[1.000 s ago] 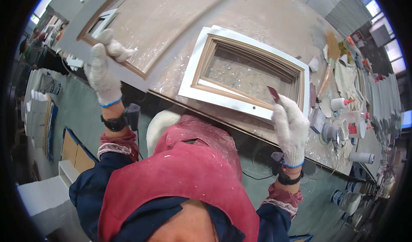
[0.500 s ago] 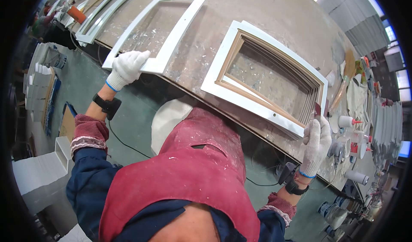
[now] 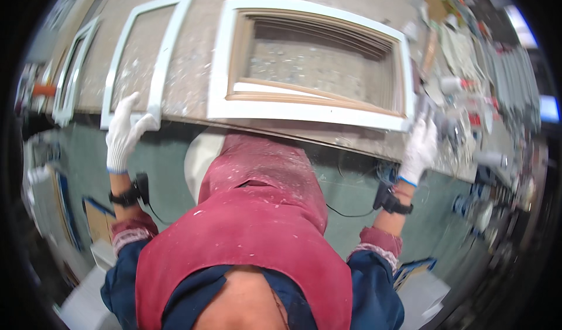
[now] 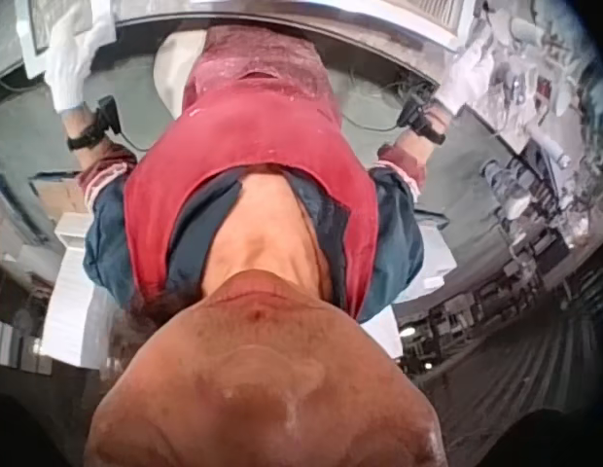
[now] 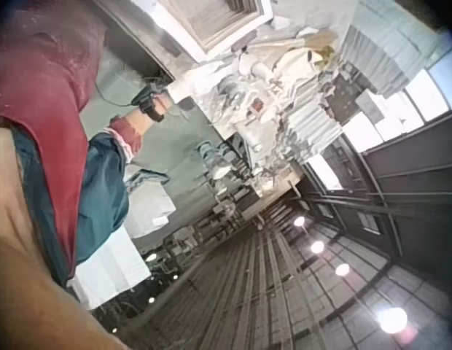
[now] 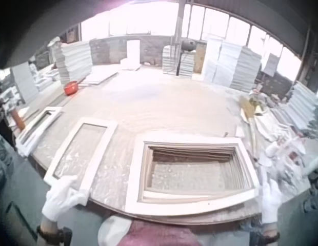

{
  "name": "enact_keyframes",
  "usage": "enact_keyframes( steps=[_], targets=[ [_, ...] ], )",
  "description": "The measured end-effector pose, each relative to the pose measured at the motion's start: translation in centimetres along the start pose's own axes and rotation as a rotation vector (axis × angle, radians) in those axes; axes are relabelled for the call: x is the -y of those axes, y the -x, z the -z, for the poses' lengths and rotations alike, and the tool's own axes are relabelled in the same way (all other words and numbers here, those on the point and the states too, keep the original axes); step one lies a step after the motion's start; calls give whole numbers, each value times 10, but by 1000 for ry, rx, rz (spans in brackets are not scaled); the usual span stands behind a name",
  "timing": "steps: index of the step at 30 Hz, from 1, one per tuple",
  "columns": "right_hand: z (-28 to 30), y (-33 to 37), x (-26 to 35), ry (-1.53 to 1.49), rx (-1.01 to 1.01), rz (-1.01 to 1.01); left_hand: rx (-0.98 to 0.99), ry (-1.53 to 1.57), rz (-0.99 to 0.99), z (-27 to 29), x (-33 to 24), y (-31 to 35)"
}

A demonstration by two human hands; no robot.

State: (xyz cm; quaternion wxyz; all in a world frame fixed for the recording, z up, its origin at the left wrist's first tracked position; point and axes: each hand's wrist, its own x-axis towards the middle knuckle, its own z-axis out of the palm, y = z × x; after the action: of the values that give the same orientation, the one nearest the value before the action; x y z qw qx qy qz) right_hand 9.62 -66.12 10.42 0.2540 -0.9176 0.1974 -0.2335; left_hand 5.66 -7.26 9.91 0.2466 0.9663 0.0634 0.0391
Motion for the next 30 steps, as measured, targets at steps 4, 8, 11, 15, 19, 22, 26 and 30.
enact_keyframes(
  steps=[4, 8, 11, 15, 19, 22, 26, 30],
  targets=[
    [-19, 5, -20, -179, 37, 36, 176, 780, 138, -50, -93, -9],
    [-21, 28, -10, -89, -83, 118, 90, 453, -86, -83, -117, -38],
    [-14, 40, -6, -72, -81, 36, 48, 368, -124, -88, -116, -47],
    [-2, 66, -1, -127, -79, -28, 98, 458, -71, -77, -104, -47],
    [2, 92, -1, -278, -55, -38, 1, 454, 134, -72, -95, -46],
    [0, 96, 3, -370, -106, -6, -76, 480, 113, -75, -92, -51],
    [-13, 102, -4, -541, -139, -33, -220, 665, 245, -85, -95, -55],
    [-22, 83, -10, -559, -157, -61, -196, 612, 200, -87, -98, -63]
  ],
)
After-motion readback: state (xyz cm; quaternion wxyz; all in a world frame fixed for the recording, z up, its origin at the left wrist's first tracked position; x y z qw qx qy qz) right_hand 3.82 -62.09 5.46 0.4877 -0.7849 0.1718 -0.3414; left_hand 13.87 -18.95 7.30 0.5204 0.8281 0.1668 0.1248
